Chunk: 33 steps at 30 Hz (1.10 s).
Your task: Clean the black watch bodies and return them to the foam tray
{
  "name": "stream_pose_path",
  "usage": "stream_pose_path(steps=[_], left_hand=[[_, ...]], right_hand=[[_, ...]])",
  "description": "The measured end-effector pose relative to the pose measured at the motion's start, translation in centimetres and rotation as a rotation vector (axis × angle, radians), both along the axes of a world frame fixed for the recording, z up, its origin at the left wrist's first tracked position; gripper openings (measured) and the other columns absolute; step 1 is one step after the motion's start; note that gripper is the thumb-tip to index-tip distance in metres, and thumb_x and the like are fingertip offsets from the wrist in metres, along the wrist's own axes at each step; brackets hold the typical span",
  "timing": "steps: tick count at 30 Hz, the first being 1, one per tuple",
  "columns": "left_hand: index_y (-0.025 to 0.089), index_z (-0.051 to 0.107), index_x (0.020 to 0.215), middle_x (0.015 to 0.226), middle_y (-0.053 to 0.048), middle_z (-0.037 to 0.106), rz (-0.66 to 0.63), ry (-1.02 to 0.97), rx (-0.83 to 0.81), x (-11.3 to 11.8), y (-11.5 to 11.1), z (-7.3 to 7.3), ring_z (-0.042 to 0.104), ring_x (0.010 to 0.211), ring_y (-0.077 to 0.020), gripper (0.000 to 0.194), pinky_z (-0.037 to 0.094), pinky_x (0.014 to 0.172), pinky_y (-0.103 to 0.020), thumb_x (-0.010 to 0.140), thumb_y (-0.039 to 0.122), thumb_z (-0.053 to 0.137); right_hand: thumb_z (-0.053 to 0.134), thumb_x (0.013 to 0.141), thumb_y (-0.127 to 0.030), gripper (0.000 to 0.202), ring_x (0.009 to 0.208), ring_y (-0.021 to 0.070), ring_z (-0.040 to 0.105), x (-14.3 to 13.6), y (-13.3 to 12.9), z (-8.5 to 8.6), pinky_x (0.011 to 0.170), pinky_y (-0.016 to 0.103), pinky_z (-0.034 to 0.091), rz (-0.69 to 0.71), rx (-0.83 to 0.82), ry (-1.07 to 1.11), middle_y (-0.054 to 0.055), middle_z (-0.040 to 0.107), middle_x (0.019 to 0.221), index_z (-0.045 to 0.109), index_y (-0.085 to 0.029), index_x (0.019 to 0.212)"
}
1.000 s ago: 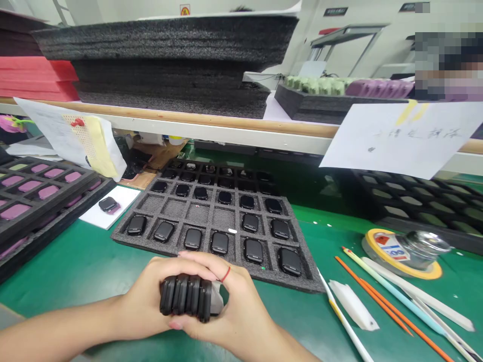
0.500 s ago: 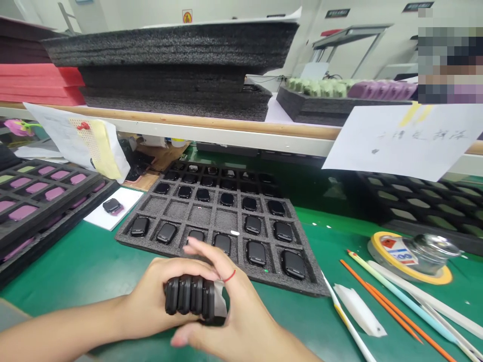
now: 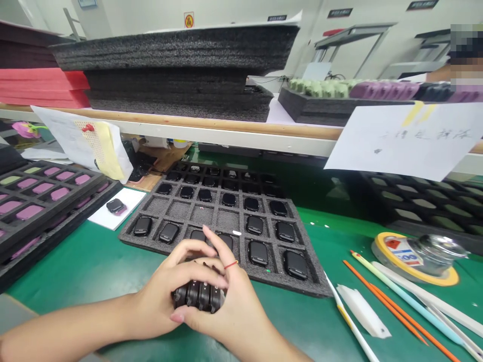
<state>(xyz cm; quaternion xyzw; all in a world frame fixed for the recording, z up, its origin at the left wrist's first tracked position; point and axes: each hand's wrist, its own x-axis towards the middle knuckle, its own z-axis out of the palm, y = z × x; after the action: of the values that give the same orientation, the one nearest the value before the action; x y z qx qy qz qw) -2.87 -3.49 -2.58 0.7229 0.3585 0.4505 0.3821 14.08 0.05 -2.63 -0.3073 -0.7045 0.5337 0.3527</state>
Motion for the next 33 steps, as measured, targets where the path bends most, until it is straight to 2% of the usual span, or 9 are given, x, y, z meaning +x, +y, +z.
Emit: stream_pose_path(steps=[3,5,8,11,14,17,23,29,33], left_hand=[[0.035,0.032,0.151,0.154,-0.014,0.033,0.024,-0.099,-0.189,0.1,-0.1,0.2,0.032,0.144,-0.0364,0.111,0.03,0.118,-0.054,0.059,0.03,0.094],[0.033,0.019,0.155,0.152,-0.017,0.035,-0.055,-0.279,-0.457,0.4,-0.1,0.7,0.04,0.139,-0.038,0.133,0.033,0.115,-0.057,0.048,0.034,0.098],[0.022,0.051,0.137,0.122,-0.012,0.062,-0.239,-0.439,-0.694,0.7,0.0,1.6,0.061,0.117,-0.0304,0.079,0.044,0.105,-0.049,0.068,0.036,0.089],[0.018,0.067,0.104,0.098,-0.003,0.066,-0.257,-0.449,-0.684,1.0,0.1,2.2,0.065,0.1,-0.0217,0.037,0.05,0.095,-0.037,0.073,0.021,0.085],[0.017,0.066,0.097,0.093,-0.001,0.067,-0.236,-0.469,-0.693,1.0,0.1,2.4,0.064,0.091,-0.0173,0.035,0.051,0.089,-0.031,0.069,0.011,0.084],[0.017,0.065,0.098,0.093,0.0,0.068,-0.242,-0.491,-0.719,1.0,0.1,2.4,0.064,0.089,-0.0148,0.039,0.051,0.086,-0.028,0.066,0.005,0.084],[0.018,0.067,0.102,0.095,0.0,0.069,-0.284,-0.53,-0.715,0.8,0.3,2.3,0.065,0.093,-0.0146,0.046,0.05,0.089,-0.027,0.063,-0.001,0.083],[0.018,0.066,0.114,0.108,-0.006,0.068,-0.298,-0.545,-0.738,0.5,0.3,1.9,0.065,0.106,-0.0215,0.041,0.049,0.099,-0.036,0.076,0.012,0.079],[0.018,0.064,0.117,0.113,-0.008,0.067,-0.271,-0.533,-0.766,0.5,0.1,1.9,0.064,0.111,-0.0235,0.046,0.048,0.101,-0.038,0.075,0.012,0.08]], right_hand=[[0.088,0.065,-0.024,0.111,0.101,0.0249,0.075,0.1,-0.1,-0.1,0.09,0.036,0.061,-0.056,0.116,0.048,0.004,0.076,0.107,0.024,-0.028,0.156],[0.086,0.068,-0.024,0.109,0.099,0.0246,0.075,0.3,0.0,-0.1,0.091,0.035,0.061,-0.082,0.191,0.036,0.003,0.077,0.105,0.022,-0.03,0.156],[0.082,0.075,-0.025,0.096,0.114,0.0268,0.07,0.5,0.1,-0.1,0.101,0.038,0.056,-0.074,0.315,0.012,0.008,0.072,0.126,0.027,-0.03,0.154],[0.082,0.077,-0.029,0.082,0.117,0.0289,0.068,0.6,0.2,0.0,0.108,0.042,0.052,-0.058,0.419,0.003,0.012,0.055,0.148,0.04,-0.03,0.147],[0.082,0.078,-0.03,0.075,0.115,0.0288,0.069,0.7,0.3,-0.1,0.104,0.039,0.056,-0.055,0.468,-0.002,0.011,0.042,0.157,0.046,-0.031,0.143],[0.081,0.079,-0.03,0.088,0.117,0.0266,0.069,0.7,0.4,-0.2,0.1,0.034,0.058,-0.047,0.463,0.007,0.009,0.042,0.158,0.032,-0.036,0.152],[0.077,0.081,-0.027,0.092,0.114,0.0225,0.07,0.7,0.5,0.2,0.099,0.031,0.058,-0.038,0.466,-0.009,0.005,0.05,0.152,0.024,-0.038,0.156],[0.078,0.076,-0.019,0.101,0.118,0.0209,0.068,1.1,0.6,-0.1,0.102,0.031,0.056,-0.039,0.428,-0.001,0.001,0.071,0.128,0.02,-0.034,0.157],[0.078,0.074,-0.017,0.086,0.116,0.0224,0.069,1.1,0.6,-0.2,0.103,0.032,0.056,-0.034,0.471,0.001,0.004,0.046,0.155,0.038,-0.035,0.148]])
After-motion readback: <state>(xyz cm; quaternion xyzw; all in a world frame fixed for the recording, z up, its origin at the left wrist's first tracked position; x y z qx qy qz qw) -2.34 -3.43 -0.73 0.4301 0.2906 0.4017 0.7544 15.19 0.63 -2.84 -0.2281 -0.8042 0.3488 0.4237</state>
